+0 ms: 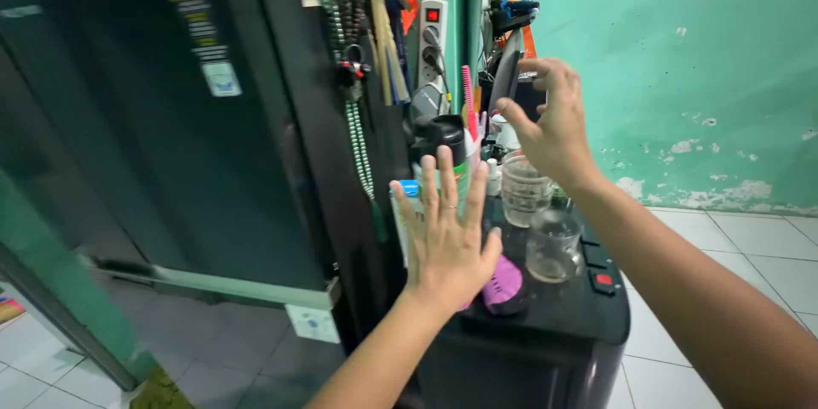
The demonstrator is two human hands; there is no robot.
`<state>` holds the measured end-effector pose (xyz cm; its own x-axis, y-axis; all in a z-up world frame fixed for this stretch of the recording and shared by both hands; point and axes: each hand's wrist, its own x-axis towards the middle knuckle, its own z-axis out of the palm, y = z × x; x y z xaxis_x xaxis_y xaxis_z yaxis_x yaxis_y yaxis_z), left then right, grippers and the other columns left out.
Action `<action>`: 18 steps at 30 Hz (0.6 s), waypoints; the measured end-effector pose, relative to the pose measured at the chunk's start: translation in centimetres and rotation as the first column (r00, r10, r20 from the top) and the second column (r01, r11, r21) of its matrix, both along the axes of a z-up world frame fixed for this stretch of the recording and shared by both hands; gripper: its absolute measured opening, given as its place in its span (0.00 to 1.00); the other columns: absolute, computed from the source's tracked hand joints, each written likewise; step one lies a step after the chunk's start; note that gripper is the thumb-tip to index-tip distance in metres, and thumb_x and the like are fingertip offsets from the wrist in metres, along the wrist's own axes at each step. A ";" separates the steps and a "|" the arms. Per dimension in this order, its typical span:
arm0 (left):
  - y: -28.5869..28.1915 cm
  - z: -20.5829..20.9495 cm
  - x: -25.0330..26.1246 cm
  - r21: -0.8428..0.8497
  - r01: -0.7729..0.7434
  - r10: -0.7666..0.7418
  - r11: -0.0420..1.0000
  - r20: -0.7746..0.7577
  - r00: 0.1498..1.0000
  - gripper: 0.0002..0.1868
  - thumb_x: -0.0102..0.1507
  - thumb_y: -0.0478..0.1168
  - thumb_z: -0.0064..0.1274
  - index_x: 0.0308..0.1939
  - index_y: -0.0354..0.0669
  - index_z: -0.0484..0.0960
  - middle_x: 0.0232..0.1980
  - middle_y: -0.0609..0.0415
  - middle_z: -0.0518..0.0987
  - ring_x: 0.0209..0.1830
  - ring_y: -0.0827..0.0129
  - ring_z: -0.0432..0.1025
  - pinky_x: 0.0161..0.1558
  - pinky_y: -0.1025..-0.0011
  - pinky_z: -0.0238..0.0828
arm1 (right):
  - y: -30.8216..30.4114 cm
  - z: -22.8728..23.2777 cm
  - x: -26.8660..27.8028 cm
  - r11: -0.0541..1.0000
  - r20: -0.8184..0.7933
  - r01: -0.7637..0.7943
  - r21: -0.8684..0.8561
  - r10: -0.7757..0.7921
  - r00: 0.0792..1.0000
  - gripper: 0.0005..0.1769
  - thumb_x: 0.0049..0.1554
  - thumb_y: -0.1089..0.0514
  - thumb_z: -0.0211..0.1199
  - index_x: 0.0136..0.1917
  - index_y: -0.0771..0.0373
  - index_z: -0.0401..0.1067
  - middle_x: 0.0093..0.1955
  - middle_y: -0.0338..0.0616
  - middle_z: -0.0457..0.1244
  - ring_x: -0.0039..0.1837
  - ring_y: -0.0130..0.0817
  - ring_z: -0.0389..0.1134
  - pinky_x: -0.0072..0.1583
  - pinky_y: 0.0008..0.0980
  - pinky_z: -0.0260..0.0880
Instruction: The person picks up a red plastic bag containing a plastic bottle and other waste, carries it through a doorway, and places it in a corner of a room with wood-patterned flooring.
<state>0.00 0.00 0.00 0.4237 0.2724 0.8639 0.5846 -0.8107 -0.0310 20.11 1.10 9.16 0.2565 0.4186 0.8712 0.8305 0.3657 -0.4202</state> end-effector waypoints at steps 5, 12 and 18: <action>-0.1 0.5 -8.5 0.038 -0.067 0.066 0.997 0.013 0.998 0.49 0.58 0.53 0.59 0.78 0.45 0.52 0.82 0.29 0.43 0.83 0.35 0.37 0.68 0.19 0.25 | -3.7 1.5 -8.8 0.978 0.239 -0.082 0.193 0.034 0.971 0.30 0.59 0.60 0.72 0.70 0.58 0.64 0.77 0.55 0.52 0.75 0.52 0.60 0.66 0.43 0.70; -1.3 0.3 -21.0 -0.030 -0.215 0.213 0.976 -0.042 0.976 0.50 0.60 0.52 0.56 0.76 0.29 0.50 0.80 0.34 0.49 0.81 0.38 0.39 0.63 0.18 0.20 | -4.6 0.0 -22.5 0.949 0.411 -0.173 0.264 0.051 0.910 0.33 0.56 0.62 0.74 0.71 0.59 0.63 0.77 0.57 0.51 0.80 0.57 0.55 0.76 0.50 0.61; -1.9 -2.0 -32.7 -0.048 -0.249 0.246 0.967 -0.068 0.967 0.50 0.62 0.52 0.54 0.75 0.20 0.47 0.79 0.23 0.46 0.80 0.32 0.40 0.76 0.47 0.37 | -2.8 -3.0 -33.0 0.946 0.316 -0.266 0.187 0.199 0.928 0.34 0.53 0.62 0.73 0.70 0.58 0.64 0.77 0.58 0.50 0.77 0.55 0.57 0.73 0.49 0.62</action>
<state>-32.68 -1.89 -1.97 0.3884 0.4223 0.8190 0.7655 -0.6427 -0.0316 -12.87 -1.67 6.14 -0.1019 0.2226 0.9696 0.7830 0.6191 -0.0599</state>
